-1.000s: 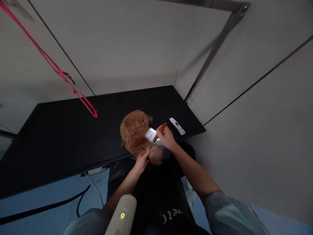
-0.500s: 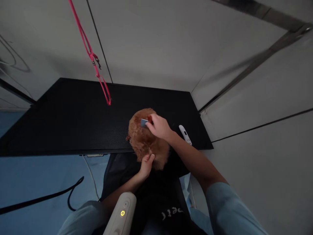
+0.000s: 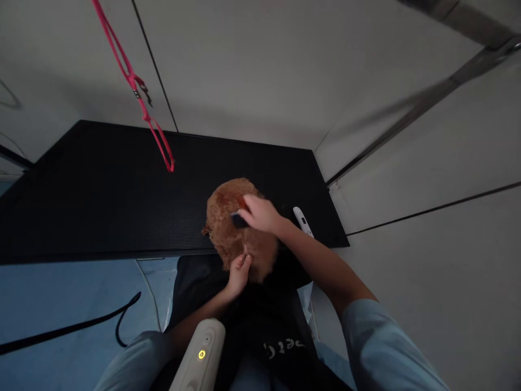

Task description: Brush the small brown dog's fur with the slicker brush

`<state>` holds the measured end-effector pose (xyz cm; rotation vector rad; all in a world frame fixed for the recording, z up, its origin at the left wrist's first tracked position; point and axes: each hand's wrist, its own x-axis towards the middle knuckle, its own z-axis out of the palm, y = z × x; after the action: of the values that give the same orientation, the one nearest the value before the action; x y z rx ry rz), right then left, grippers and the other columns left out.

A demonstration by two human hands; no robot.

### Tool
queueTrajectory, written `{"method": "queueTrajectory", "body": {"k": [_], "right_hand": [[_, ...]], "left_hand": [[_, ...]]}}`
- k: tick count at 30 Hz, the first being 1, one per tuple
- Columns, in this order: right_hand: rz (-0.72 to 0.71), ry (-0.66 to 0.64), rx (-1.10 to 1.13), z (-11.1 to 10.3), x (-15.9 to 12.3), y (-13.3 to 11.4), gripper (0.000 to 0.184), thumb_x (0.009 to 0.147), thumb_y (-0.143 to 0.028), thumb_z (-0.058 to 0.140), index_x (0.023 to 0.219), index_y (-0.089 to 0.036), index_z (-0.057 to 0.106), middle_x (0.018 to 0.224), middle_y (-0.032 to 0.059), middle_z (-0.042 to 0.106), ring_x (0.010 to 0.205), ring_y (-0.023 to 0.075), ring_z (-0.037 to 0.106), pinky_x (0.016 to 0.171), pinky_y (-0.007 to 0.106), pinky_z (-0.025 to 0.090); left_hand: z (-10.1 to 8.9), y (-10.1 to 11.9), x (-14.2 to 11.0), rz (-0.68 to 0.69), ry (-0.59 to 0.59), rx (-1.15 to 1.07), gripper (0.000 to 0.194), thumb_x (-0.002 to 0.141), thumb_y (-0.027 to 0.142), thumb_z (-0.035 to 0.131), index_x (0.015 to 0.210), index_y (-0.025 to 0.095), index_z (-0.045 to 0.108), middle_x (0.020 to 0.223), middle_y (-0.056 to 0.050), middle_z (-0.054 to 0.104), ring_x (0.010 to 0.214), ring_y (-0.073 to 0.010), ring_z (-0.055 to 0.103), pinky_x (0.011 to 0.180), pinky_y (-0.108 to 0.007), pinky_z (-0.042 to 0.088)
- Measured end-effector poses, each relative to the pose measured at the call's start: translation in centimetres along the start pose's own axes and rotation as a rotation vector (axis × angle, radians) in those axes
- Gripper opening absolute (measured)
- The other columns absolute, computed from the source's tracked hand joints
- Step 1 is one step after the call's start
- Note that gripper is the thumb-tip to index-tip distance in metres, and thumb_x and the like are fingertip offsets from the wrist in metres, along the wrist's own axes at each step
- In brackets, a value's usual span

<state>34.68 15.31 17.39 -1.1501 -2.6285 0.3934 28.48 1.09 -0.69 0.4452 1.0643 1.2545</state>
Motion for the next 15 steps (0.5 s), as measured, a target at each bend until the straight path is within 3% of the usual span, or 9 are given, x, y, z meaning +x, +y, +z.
{"method": "queueTrajectory", "body": {"k": [2, 6, 7, 9, 11, 13, 15], "right_hand": [[0.011, 0.103, 0.030, -0.2, 0.0, 0.1, 0.015, 0.089, -0.029, 0.049, 0.096, -0.016, 0.052, 0.094, 0.0086, 0.061, 0.085, 0.0211, 0.058, 0.073, 0.032, 0.042], [-0.160, -0.216, 0.094, 0.2, 0.1, 0.2, 0.014, 0.083, -0.031, 0.058, 0.083, -0.019, 0.052, 0.080, 0.0037, 0.061, 0.072, 0.0181, 0.056, 0.066, 0.029, 0.041], [-0.135, -0.213, 0.082, 0.3, 0.1, 0.3, 0.013, 0.083, -0.031, 0.058, 0.082, -0.019, 0.051, 0.080, 0.0038, 0.061, 0.072, 0.0179, 0.056, 0.066, 0.029, 0.041], [-0.040, -0.057, 0.055, 0.4, 0.1, 0.5, 0.011, 0.087, -0.029, 0.052, 0.088, -0.018, 0.051, 0.087, 0.0060, 0.061, 0.078, 0.0187, 0.057, 0.070, 0.030, 0.042], [-0.036, 0.040, 0.066, 0.5, -0.1, 0.6, 0.012, 0.088, -0.028, 0.050, 0.094, -0.017, 0.050, 0.093, 0.0075, 0.060, 0.083, 0.0191, 0.057, 0.074, 0.030, 0.042], [-0.123, -0.057, 0.109, 0.6, -0.4, 0.8, 0.013, 0.086, -0.030, 0.053, 0.090, -0.018, 0.050, 0.089, 0.0062, 0.061, 0.078, 0.0184, 0.057, 0.071, 0.030, 0.043], [-0.123, -0.151, 0.147, 0.5, -0.6, 1.3, 0.012, 0.084, -0.029, 0.055, 0.083, -0.019, 0.049, 0.080, 0.0041, 0.060, 0.070, 0.0174, 0.057, 0.066, 0.029, 0.043]], "left_hand": [[-0.1, 0.0, -0.3, 0.040, 0.016, 0.045, 0.034, 0.066, 0.046, 0.072, 0.066, 0.015, 0.058, 0.060, 0.002, 0.055, 0.056, -0.0098, 0.046, 0.056, -0.021, 0.039], [-0.7, 0.0, -0.4, 0.024, 0.006, 0.046, 0.037, 0.064, 0.049, 0.073, 0.063, 0.015, 0.056, 0.058, 0.002, 0.054, 0.053, -0.0094, 0.045, 0.053, -0.021, 0.038], [-0.9, 0.0, -0.2, 0.026, 0.003, 0.038, 0.038, 0.064, 0.050, 0.073, 0.064, 0.015, 0.057, 0.059, 0.001, 0.055, 0.054, -0.0100, 0.047, 0.054, -0.021, 0.039], [-1.4, 0.0, 0.1, 0.042, -0.009, 0.030, 0.039, 0.064, 0.052, 0.072, 0.065, 0.015, 0.059, 0.060, 0.001, 0.056, 0.055, -0.0107, 0.048, 0.055, -0.022, 0.041], [-1.7, 0.0, 0.3, 0.055, -0.034, 0.034, 0.039, 0.066, 0.052, 0.071, 0.065, 0.015, 0.058, 0.060, 0.001, 0.056, 0.054, -0.0101, 0.048, 0.054, -0.021, 0.040], [-2.0, -0.1, 0.5, 0.064, -0.048, 0.054, 0.040, 0.067, 0.051, 0.071, 0.061, 0.015, 0.056, 0.056, 0.002, 0.053, 0.050, -0.0086, 0.044, 0.050, -0.020, 0.036], [-2.2, -0.1, 0.6, 0.077, -0.039, 0.079, 0.040, 0.066, 0.049, 0.072, 0.058, 0.015, 0.054, 0.053, 0.003, 0.050, 0.047, -0.0075, 0.040, 0.047, -0.020, 0.033]]}}
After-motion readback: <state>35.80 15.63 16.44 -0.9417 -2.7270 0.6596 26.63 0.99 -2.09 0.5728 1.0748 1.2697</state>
